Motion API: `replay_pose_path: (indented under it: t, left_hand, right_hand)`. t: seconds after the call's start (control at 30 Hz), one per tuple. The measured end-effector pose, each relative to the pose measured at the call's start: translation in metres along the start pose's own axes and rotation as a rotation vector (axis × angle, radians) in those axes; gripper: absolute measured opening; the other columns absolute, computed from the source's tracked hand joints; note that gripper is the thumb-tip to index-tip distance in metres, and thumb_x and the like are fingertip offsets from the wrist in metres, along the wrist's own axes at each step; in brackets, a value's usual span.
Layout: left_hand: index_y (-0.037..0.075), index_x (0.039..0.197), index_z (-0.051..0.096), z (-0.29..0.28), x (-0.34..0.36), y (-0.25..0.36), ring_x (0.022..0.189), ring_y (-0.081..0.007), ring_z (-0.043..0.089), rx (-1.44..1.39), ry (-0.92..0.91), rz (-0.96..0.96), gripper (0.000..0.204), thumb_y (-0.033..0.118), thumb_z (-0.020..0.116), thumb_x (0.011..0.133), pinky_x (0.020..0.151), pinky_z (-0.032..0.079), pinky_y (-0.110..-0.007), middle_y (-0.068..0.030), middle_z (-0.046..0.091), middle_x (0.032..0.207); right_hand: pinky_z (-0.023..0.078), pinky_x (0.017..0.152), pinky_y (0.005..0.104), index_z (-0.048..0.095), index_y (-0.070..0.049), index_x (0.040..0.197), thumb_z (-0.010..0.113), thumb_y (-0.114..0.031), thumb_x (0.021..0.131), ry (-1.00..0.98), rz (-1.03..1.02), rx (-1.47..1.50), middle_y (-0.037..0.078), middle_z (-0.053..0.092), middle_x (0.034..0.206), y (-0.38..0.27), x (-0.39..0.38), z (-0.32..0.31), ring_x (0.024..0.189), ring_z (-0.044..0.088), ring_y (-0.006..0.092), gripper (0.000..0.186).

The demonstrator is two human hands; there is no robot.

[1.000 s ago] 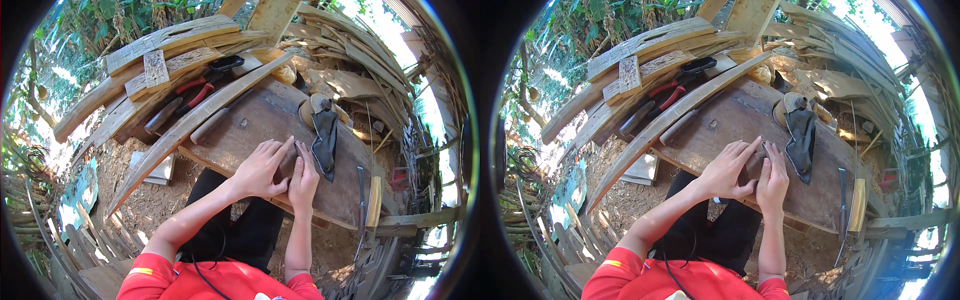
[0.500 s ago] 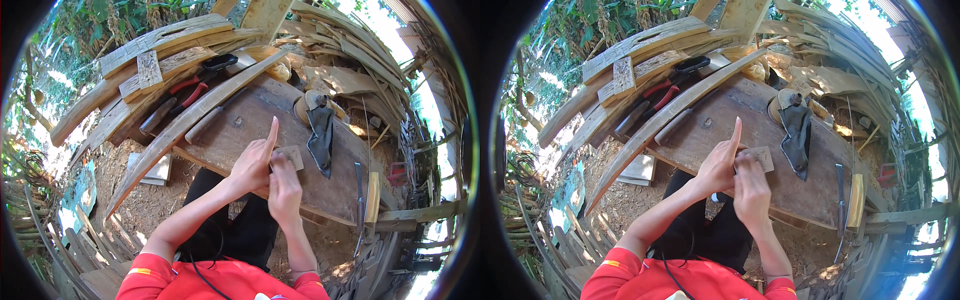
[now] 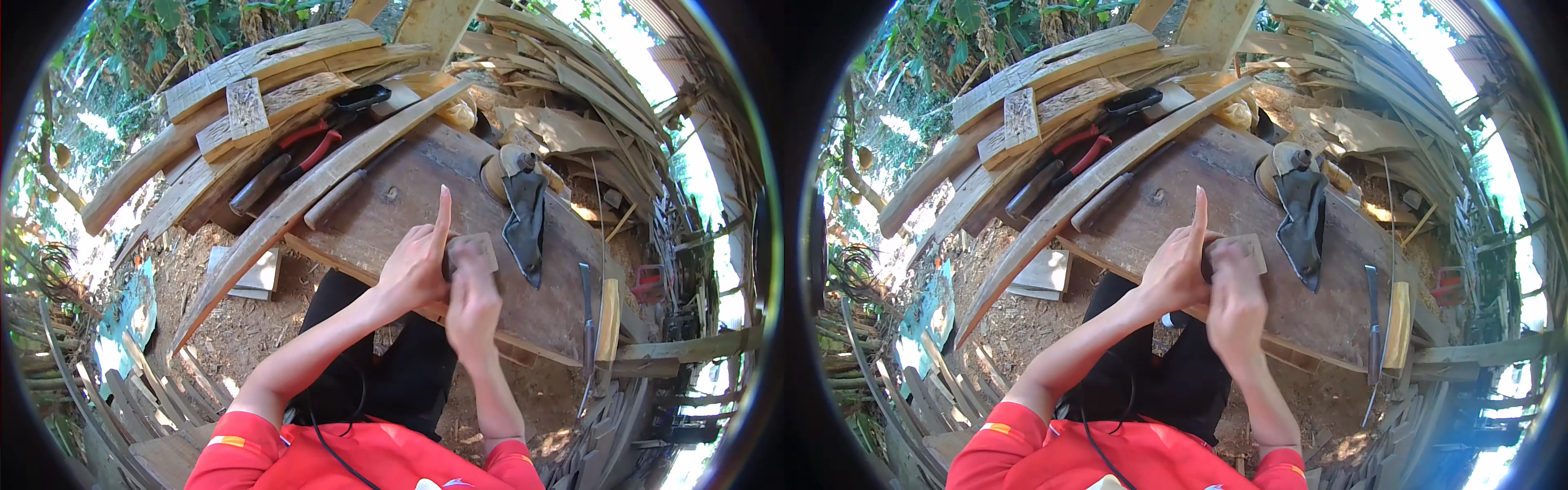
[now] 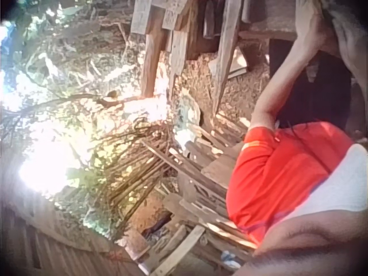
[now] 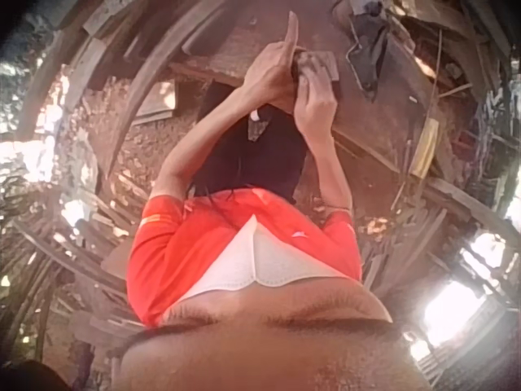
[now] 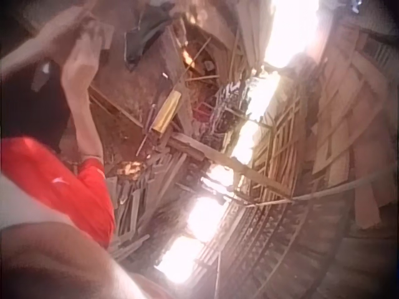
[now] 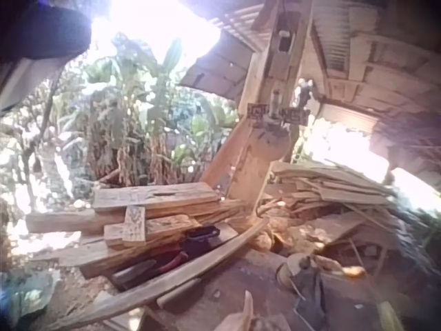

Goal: The person uses a chisel and mallet to carve a small wooden block, then smooths it with sandpaper and a cloth. They also handle a curved wooden piece, rubbing its surface with sandpaper and inspecting it.

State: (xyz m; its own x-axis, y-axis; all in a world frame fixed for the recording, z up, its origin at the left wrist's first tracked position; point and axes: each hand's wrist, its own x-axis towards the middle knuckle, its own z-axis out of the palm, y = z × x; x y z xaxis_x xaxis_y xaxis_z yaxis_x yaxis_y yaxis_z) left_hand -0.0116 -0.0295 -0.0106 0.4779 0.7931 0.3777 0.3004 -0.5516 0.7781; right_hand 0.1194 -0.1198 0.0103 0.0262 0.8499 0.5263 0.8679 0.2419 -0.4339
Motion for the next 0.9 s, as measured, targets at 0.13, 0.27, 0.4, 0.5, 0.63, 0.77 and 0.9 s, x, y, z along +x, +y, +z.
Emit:
replay_pose_path:
  t: [0.13, 0.27, 0.4, 0.5, 0.63, 0.77, 0.9]
  left_hand:
    - [-0.005, 0.167, -0.014, 0.002, -0.003, -0.004, 0.122, -0.0429, 0.063, 0.018, 0.022, 0.023, 0.150, 0.023, 0.095, 0.068, 0.108, 0.049, -0.047, -0.0239, 0.071, 0.127]
    - [-0.007, 0.168, -0.009, 0.007, -0.006, -0.002, 0.107, -0.0434, 0.064, -0.040, 0.135, 0.097, 0.141, 0.018, 0.090, 0.071, 0.101, 0.051, -0.047, -0.0247, 0.069, 0.109]
    - [-0.007, 0.168, -0.011, 0.007, -0.008, -0.006, 0.108, -0.0439, 0.064, -0.016, 0.091, 0.063, 0.141, 0.017, 0.090, 0.072, 0.101, 0.051, -0.047, -0.0265, 0.070, 0.114]
    - [-0.007, 0.167, -0.012, 0.008, -0.004, -0.004, 0.112, -0.0435, 0.065, -0.003, 0.098, 0.066, 0.145, 0.022, 0.092, 0.071, 0.103, 0.051, -0.047, -0.0256, 0.071, 0.119]
    - [-0.007, 0.167, -0.015, 0.005, -0.005, -0.006, 0.120, -0.0425, 0.065, 0.014, 0.072, 0.042, 0.150, 0.029, 0.096, 0.072, 0.106, 0.051, -0.047, -0.0227, 0.073, 0.127]
    - [-0.006, 0.167, -0.014, 0.006, -0.006, -0.003, 0.119, -0.0424, 0.065, -0.004, 0.076, 0.020, 0.150, 0.029, 0.096, 0.071, 0.107, 0.051, -0.047, -0.0224, 0.073, 0.126]
    - [-0.007, 0.168, -0.006, 0.008, -0.006, -0.014, 0.111, -0.0435, 0.065, 0.018, 0.113, 0.094, 0.143, 0.023, 0.093, 0.070, 0.105, 0.050, -0.046, -0.0261, 0.070, 0.113]
  right_hand:
    - [0.050, 0.112, 0.0451, 0.066, 0.004, 0.137, 0.054, -0.006, 0.108, -0.026, 0.191, 0.248, 0.024, 0.072, 0.134, 0.010, 0.011, -0.009, 0.130, 0.067, 0.0402, 0.034]
    - [0.052, 0.108, 0.0473, 0.068, 0.004, 0.133, 0.055, -0.007, 0.108, 0.006, 0.015, 0.004, 0.024, 0.072, 0.132, 0.002, -0.003, 0.000, 0.128, 0.067, 0.0417, 0.031]
    - [0.049, 0.114, 0.0500, 0.069, 0.003, 0.132, 0.056, -0.006, 0.106, 0.000, 0.210, 0.247, 0.024, 0.072, 0.132, 0.010, 0.009, -0.007, 0.127, 0.067, 0.0420, 0.030]
    - [0.052, 0.109, 0.0472, 0.069, 0.004, 0.132, 0.054, -0.006, 0.108, 0.049, 0.067, 0.066, 0.023, 0.072, 0.132, 0.011, 0.007, -0.001, 0.125, 0.070, 0.0403, 0.030]
    - [0.052, 0.109, 0.0466, 0.069, 0.004, 0.134, 0.054, -0.005, 0.108, -0.012, 0.078, 0.183, 0.023, 0.072, 0.134, 0.005, 0.004, 0.000, 0.128, 0.068, 0.0406, 0.031]
    - [0.053, 0.107, 0.0457, 0.068, 0.004, 0.135, 0.052, -0.006, 0.108, 0.041, 0.049, 0.039, 0.023, 0.072, 0.132, 0.014, 0.005, -0.001, 0.126, 0.069, 0.0405, 0.032]
    - [0.052, 0.109, 0.0494, 0.067, 0.004, 0.134, 0.053, -0.006, 0.108, 0.007, 0.041, 0.124, 0.024, 0.072, 0.132, 0.001, -0.002, 0.000, 0.128, 0.067, 0.0422, 0.032]
